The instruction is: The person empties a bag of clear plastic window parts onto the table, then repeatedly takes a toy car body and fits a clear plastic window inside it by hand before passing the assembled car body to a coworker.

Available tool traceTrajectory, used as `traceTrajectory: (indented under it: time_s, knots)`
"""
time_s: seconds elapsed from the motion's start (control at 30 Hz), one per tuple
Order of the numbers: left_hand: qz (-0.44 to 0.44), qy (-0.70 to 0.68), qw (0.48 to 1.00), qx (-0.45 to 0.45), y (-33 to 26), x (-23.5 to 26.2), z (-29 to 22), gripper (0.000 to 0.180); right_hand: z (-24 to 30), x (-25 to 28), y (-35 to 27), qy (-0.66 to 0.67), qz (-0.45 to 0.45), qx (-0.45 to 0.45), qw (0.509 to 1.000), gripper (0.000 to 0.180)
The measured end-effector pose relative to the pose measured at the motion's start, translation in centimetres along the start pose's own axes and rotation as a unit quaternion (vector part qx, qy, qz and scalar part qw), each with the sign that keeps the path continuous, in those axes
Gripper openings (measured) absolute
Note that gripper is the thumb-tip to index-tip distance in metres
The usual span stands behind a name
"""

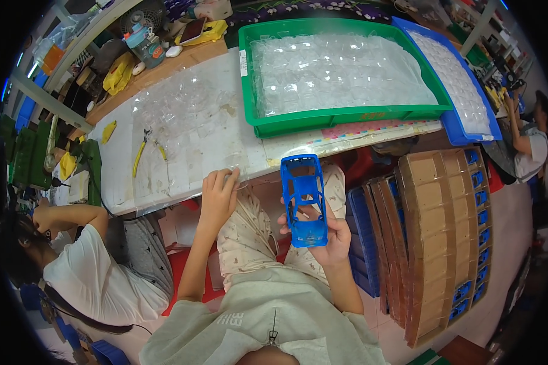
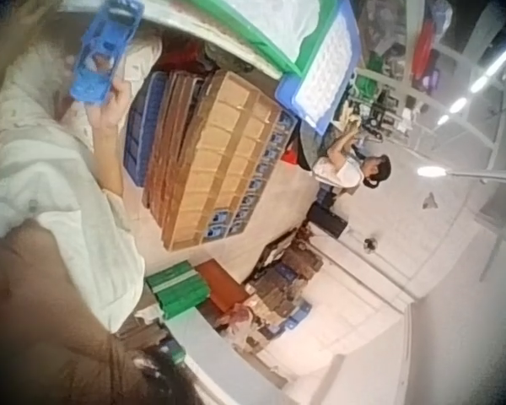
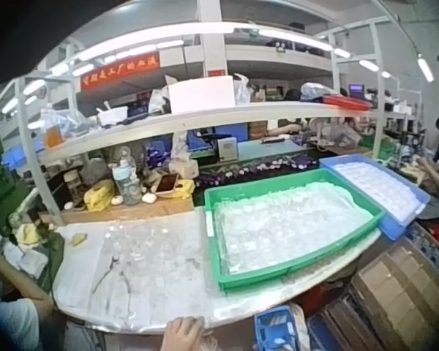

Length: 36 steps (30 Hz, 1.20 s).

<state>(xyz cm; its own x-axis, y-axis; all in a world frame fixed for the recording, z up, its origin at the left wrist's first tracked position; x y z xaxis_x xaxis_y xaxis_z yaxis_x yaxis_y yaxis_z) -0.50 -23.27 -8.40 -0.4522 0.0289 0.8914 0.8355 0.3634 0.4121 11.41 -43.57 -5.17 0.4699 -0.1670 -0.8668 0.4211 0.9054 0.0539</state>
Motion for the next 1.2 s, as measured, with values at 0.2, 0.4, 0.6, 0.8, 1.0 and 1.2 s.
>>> traceTrajectory:
  time_s: [0.2,0.4,0.6,0.8,1.0,1.2]
  knots:
    - [-0.030,-0.102,0.991,-0.079,-0.5,5.0,-4.7,0.030,-0.3,-0.7,1.3,0.025,0.039,0.017,0.999,0.070]
    - [-0.222,-0.062,0.957,-0.178,-1.3,7.8,-7.9,0.030,-1.3,-1.8,1.6,-0.001,-0.001,0.066,0.998,0.066]
    - [-0.258,-0.032,0.951,-0.169,-0.3,8.1,-8.4,0.029,-0.4,-0.6,1.9,-0.206,-0.033,0.186,0.960,0.086]
    - [-0.249,-0.044,0.955,-0.157,-0.1,7.5,-8.8,0.027,-1.6,-0.5,0.6,-0.175,-0.069,0.125,0.974,0.088]
    - [-0.214,-0.098,0.960,-0.152,-0.1,8.0,-9.2,0.032,-1.8,-2.0,1.0,-0.166,0.072,0.209,0.961,0.081]
    - [-0.181,-0.132,0.946,-0.236,-1.2,8.3,-10.7,0.035,-2.2,-2.8,0.6,-0.093,-0.020,0.191,0.977,0.066]
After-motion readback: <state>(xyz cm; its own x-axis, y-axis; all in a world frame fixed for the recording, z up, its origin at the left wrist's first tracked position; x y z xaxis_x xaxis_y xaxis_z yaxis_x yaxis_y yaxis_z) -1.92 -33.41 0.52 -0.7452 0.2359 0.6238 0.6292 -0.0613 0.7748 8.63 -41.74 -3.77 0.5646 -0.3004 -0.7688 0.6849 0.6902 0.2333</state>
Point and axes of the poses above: each hand's wrist, its own y-axis towards the middle knuckle, its own x-axis out of the back of the hand, z = x × y, the point moved 2 cm from there along y, towards the middle knuckle, and after that the axes turned 4 degrees about z, right-handed, at the moved point
